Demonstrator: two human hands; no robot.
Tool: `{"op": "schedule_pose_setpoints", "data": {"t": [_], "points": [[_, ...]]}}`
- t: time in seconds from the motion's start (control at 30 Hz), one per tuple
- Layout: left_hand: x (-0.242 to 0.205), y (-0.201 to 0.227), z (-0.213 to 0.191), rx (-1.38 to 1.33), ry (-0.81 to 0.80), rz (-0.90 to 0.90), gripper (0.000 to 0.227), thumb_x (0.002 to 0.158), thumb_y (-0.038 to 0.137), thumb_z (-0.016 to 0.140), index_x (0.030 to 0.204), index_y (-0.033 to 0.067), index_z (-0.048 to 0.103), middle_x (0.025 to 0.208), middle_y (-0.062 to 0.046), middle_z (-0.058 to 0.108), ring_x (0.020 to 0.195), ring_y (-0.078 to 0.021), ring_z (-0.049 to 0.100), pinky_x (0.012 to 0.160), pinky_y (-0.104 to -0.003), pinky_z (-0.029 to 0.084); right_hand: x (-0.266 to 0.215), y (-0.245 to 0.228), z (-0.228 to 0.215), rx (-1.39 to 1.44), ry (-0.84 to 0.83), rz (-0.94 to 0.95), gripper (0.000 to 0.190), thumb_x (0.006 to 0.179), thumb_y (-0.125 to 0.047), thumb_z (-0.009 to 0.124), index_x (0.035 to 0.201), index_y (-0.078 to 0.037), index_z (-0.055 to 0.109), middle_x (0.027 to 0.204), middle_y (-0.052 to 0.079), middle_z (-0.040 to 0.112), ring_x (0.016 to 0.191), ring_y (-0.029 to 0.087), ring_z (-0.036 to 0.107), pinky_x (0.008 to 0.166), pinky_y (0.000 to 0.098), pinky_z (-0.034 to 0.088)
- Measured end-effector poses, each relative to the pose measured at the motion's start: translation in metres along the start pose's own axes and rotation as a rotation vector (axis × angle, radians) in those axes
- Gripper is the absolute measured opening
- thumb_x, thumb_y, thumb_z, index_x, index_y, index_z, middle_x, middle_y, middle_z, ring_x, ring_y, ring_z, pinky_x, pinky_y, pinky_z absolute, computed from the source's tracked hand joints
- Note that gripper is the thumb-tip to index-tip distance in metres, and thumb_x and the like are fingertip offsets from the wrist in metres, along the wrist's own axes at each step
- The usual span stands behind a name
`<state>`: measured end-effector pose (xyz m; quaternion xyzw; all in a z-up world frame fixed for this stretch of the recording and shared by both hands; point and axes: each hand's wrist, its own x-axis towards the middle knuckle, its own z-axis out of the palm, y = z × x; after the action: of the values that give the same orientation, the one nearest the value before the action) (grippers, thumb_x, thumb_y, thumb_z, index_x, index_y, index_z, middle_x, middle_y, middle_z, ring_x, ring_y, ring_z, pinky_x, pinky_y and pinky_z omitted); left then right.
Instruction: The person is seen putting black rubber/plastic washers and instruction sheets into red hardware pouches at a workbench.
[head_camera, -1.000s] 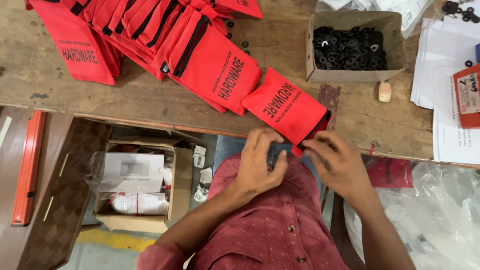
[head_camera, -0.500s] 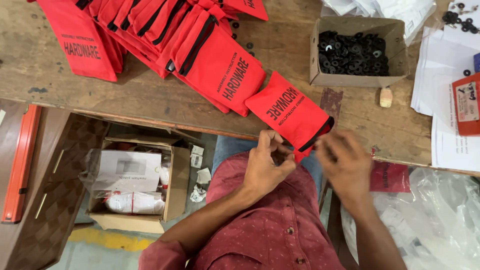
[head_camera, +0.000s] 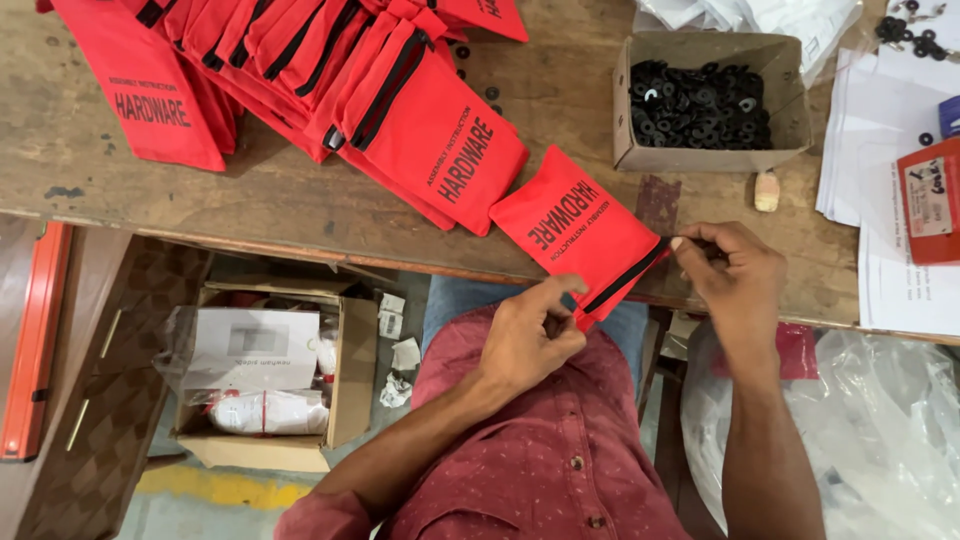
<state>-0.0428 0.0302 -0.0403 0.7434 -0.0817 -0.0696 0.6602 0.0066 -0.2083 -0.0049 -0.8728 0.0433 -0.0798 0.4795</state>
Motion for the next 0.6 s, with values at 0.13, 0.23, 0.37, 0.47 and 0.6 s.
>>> {"op": "schedule_pose_setpoints", "data": {"t": [0.13, 0.23, 0.37, 0.47, 0.6], "points": [[0.0, 0.002, -0.003, 0.161, 0.001, 0.174, 0.055, 0.077, 0.001, 0.071, 0.131, 0.0115, 0.072, 0.079, -0.007, 0.06, 0.065, -0.0149, 0.061, 0.062, -0.029, 0.053, 0.001, 0.006, -0.004, 0.053, -0.01, 0.046, 0.014, 0.094, -0.002, 0.075, 0.106, 0.003, 0.073, 0.093, 0.003, 0.071, 0.069, 0.006, 0.063, 0.057, 0.0205, 0.045], [0.001, 0.004, -0.007, 0.212, -0.042, 0.137, 0.051, 0.077, 0.005, 0.07, 0.126, 0.0134, 0.076, 0.079, -0.007, 0.057, 0.063, -0.0183, 0.061, 0.063, -0.03, 0.054, 0.001, 0.019, -0.01, 0.341, -0.104, 0.125, 0.014, 0.095, 0.0, 0.072, 0.109, 0.004, 0.073, 0.091, 0.004, 0.071, 0.072, 0.008, 0.062, 0.065, 0.0209, 0.049], [0.0, 0.032, -0.009, 0.417, 0.073, 0.309, 0.03, 0.079, 0.016, 0.077, 0.109, 0.0106, 0.075, 0.083, -0.005, 0.061, 0.069, -0.0213, 0.063, 0.062, -0.034, 0.052, -0.007, 0.009, -0.013, 0.403, -0.246, 0.168, 0.016, 0.097, -0.002, 0.069, 0.111, 0.005, 0.069, 0.092, 0.005, 0.071, 0.077, 0.009, 0.067, 0.071, 0.0234, 0.056], [0.007, 0.047, -0.003, 0.619, 0.218, 0.498, 0.025, 0.08, 0.025, 0.083, 0.097, 0.0096, 0.072, 0.087, -0.007, 0.061, 0.076, -0.0251, 0.062, 0.06, -0.037, 0.05, -0.008, 0.01, -0.012, 0.463, -0.277, 0.196, 0.018, 0.097, -0.003, 0.068, 0.112, 0.006, 0.069, 0.094, 0.005, 0.071, 0.077, 0.009, 0.067, 0.071, 0.0238, 0.057], [0.012, 0.017, 0.009, 0.747, 0.211, 0.543, 0.015, 0.089, 0.016, 0.079, 0.094, 0.0106, 0.067, 0.086, -0.004, 0.06, 0.079, -0.0241, 0.063, 0.065, -0.039, 0.053, -0.007, 0.022, -0.008, 0.498, -0.239, 0.237, 0.017, 0.097, -0.004, 0.069, 0.111, 0.006, 0.069, 0.09, 0.006, 0.071, 0.074, 0.01, 0.067, 0.069, 0.0241, 0.057]]}}
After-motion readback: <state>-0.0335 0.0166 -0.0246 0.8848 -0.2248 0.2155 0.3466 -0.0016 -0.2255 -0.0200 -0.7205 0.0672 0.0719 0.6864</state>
